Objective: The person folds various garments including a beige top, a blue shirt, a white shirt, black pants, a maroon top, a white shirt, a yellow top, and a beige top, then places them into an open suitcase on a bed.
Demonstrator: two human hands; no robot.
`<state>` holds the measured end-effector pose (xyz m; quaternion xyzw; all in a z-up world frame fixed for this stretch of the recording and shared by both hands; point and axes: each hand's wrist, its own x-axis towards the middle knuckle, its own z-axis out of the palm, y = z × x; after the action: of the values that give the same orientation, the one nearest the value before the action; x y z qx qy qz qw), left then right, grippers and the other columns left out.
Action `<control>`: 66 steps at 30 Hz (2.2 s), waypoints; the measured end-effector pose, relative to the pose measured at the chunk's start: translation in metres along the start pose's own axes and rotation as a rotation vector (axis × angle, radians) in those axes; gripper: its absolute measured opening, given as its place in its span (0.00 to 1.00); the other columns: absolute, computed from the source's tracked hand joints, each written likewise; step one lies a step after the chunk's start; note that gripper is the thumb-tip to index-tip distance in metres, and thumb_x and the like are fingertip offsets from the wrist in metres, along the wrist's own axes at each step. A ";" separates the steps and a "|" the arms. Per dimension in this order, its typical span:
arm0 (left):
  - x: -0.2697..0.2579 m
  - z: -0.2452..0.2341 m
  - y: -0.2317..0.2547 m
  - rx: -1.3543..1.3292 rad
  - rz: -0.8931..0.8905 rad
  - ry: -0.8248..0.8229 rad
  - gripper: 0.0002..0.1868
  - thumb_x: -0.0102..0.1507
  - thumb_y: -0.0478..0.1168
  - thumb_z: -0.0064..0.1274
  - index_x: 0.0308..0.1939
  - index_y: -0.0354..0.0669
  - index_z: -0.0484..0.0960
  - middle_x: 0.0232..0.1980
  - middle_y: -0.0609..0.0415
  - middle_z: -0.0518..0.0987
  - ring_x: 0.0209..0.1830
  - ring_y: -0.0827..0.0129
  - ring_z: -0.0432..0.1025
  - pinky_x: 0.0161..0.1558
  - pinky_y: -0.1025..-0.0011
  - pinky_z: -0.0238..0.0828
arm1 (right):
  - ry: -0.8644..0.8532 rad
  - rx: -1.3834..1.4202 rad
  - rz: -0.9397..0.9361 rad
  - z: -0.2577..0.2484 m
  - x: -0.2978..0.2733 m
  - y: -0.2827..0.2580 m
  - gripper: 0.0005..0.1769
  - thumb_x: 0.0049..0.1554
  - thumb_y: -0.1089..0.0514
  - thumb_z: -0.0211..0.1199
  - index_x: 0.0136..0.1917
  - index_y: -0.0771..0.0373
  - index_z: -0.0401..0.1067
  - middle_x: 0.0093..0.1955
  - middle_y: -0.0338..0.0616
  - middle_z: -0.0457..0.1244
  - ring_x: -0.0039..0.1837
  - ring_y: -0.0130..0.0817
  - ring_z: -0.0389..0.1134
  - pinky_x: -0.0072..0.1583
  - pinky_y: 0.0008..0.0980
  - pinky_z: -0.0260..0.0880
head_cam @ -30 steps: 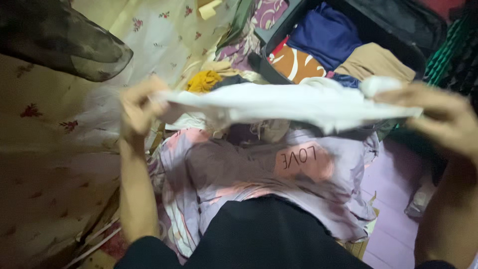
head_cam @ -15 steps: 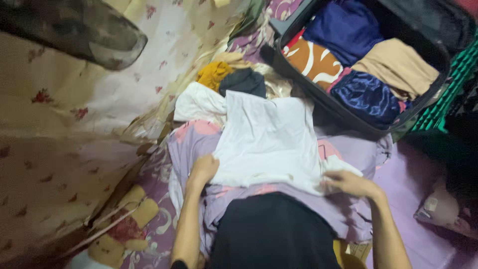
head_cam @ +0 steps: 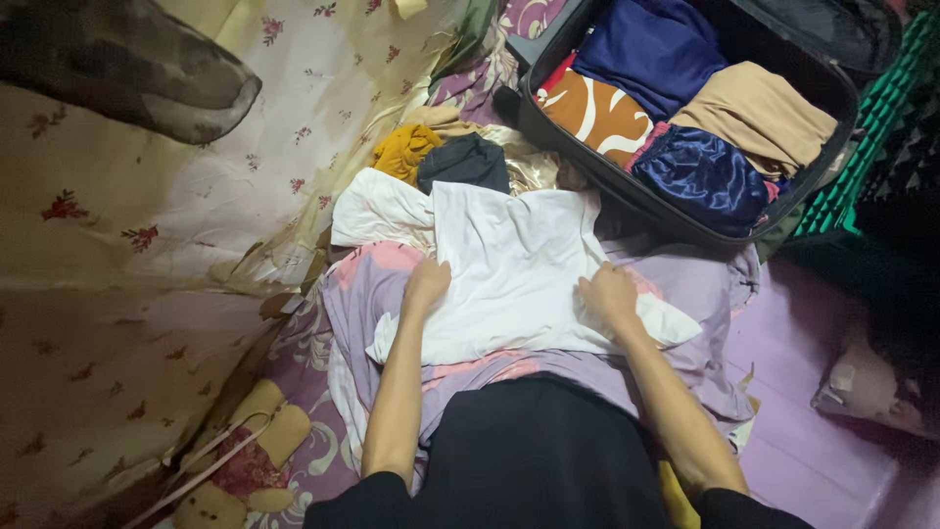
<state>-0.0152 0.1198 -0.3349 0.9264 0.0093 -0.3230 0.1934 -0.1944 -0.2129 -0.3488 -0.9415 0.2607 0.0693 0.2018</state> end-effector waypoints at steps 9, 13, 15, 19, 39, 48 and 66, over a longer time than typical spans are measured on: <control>-0.029 -0.055 -0.011 -1.063 0.164 0.048 0.17 0.69 0.45 0.52 0.47 0.33 0.84 0.42 0.57 0.82 0.40 0.77 0.72 0.45 0.75 0.69 | -0.259 -0.023 0.249 -0.032 0.009 0.007 0.14 0.48 0.58 0.62 0.45 0.66 0.80 0.49 0.64 0.71 0.56 0.60 0.73 0.60 0.50 0.71; -0.047 -0.094 0.000 -1.104 0.292 0.094 0.13 0.69 0.44 0.53 0.46 0.36 0.84 0.38 0.65 0.78 0.36 0.83 0.66 0.40 0.81 0.62 | -0.132 0.097 0.240 -0.045 0.003 0.008 0.16 0.53 0.53 0.59 0.48 0.63 0.81 0.49 0.62 0.70 0.55 0.62 0.71 0.57 0.53 0.69; -0.053 -0.107 0.003 -1.010 0.369 0.127 0.13 0.70 0.43 0.53 0.46 0.36 0.84 0.34 0.68 0.73 0.31 0.85 0.60 0.34 0.81 0.56 | -0.194 0.111 0.229 -0.046 0.006 0.008 0.20 0.54 0.47 0.60 0.50 0.62 0.81 0.50 0.60 0.70 0.56 0.60 0.72 0.59 0.51 0.70; -0.055 -0.115 0.007 -0.928 0.370 0.130 0.13 0.69 0.44 0.54 0.45 0.37 0.85 0.28 0.69 0.69 0.24 0.85 0.55 0.26 0.80 0.47 | -0.266 0.025 0.140 -0.031 0.004 0.007 0.23 0.56 0.40 0.59 0.52 0.57 0.82 0.52 0.58 0.71 0.57 0.56 0.72 0.60 0.50 0.70; -0.038 -0.019 -0.048 -0.834 0.210 0.232 0.15 0.66 0.45 0.55 0.44 0.34 0.85 0.33 0.62 0.79 0.31 0.81 0.67 0.33 0.78 0.63 | -0.002 0.102 -0.154 0.011 0.011 -0.003 0.18 0.50 0.49 0.66 0.49 0.62 0.80 0.50 0.61 0.68 0.56 0.59 0.69 0.58 0.54 0.68; -0.077 -0.053 -0.004 -1.025 0.401 -0.056 0.17 0.72 0.44 0.54 0.44 0.29 0.85 0.38 0.62 0.73 0.37 0.81 0.61 0.39 0.79 0.60 | -0.223 0.846 0.135 0.043 0.058 -0.043 0.24 0.54 0.49 0.68 0.54 0.73 0.76 0.50 0.54 0.72 0.53 0.43 0.72 0.54 0.38 0.70; -0.114 -0.187 0.029 -0.965 0.496 0.593 0.14 0.71 0.43 0.49 0.49 0.37 0.85 0.35 0.66 0.78 0.32 0.82 0.66 0.36 0.80 0.63 | -0.187 1.500 -0.134 -0.220 0.006 -0.008 0.20 0.56 0.62 0.64 0.62 0.68 0.73 0.59 0.44 0.69 0.60 0.32 0.70 0.64 0.33 0.68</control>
<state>0.0098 0.1740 -0.1217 0.7595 -0.0079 0.0433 0.6490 -0.1790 -0.3010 -0.1472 -0.5560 0.1620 -0.0596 0.8131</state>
